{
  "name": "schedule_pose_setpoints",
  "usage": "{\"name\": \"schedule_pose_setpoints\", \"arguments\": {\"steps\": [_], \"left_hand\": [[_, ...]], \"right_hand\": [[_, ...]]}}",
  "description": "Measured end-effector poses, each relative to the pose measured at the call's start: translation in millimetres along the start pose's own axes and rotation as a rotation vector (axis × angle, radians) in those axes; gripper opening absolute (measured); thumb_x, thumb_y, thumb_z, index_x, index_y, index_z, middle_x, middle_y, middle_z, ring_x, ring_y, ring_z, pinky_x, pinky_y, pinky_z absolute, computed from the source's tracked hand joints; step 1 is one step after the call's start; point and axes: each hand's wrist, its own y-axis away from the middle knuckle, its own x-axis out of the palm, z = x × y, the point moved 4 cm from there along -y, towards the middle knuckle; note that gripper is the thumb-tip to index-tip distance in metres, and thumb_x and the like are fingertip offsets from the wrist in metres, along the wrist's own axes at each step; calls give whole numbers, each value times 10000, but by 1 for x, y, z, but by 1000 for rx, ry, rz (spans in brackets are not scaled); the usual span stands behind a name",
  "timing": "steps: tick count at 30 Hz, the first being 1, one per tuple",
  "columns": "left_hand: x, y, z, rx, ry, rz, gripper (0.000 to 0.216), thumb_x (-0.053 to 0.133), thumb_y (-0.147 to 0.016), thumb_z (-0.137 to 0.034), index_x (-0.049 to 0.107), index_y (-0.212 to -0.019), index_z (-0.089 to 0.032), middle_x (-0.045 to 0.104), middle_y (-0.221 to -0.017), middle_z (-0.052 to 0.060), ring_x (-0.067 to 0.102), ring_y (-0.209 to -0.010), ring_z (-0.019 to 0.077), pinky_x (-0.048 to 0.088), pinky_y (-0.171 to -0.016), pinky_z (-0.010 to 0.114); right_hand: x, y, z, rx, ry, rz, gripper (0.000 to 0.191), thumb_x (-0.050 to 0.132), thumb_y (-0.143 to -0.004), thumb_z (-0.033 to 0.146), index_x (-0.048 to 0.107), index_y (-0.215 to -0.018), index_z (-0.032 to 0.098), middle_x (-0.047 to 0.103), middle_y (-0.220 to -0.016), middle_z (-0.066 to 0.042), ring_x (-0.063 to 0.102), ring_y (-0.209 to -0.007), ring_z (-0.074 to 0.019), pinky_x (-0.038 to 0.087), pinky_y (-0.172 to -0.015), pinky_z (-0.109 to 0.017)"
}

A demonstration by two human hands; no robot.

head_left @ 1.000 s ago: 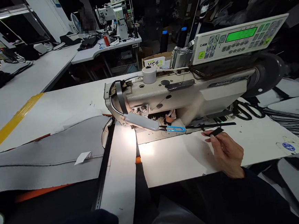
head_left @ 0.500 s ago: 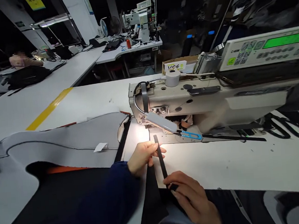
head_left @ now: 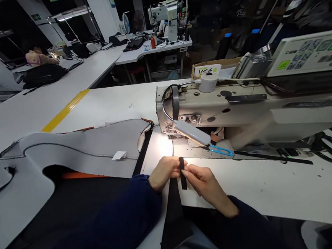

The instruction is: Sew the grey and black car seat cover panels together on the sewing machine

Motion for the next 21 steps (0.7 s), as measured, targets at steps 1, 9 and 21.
{"name": "schedule_pose_setpoints", "arguments": {"steps": [1, 9, 21], "left_hand": [[-1, 1, -1, 4, 7, 2, 274, 577, -657, -306, 639, -819, -94, 590, -692, 35, 584, -669, 124, 488, -699, 247], [-1, -4, 3, 22, -75, 28, 224, 525, -693, -305, 607, -782, -116, 597, -734, 41, 591, -713, 142, 462, -692, 249], [8, 21, -33, 450, -1256, -87, 210, 358, -890, -216, 498, -737, -181, 546, -814, 44, 486, -751, 168, 346, -648, 269]], "right_hand": [[0, -1, 0, 14, -4, 7, 376, 480, -914, 412, 427, -610, 196, 328, -447, 76, 291, -416, -74, 242, -428, -231], [0, -3, 3, 17, -8, 66, 403, 480, -909, 417, 394, -581, 201, 334, -429, 76, 291, -405, -72, 249, -425, -232], [-14, -5, 31, -463, 354, -242, 104, 456, -936, 202, 560, -935, 211, 540, -772, -7, 490, -634, -117, 392, -577, -246]]}}
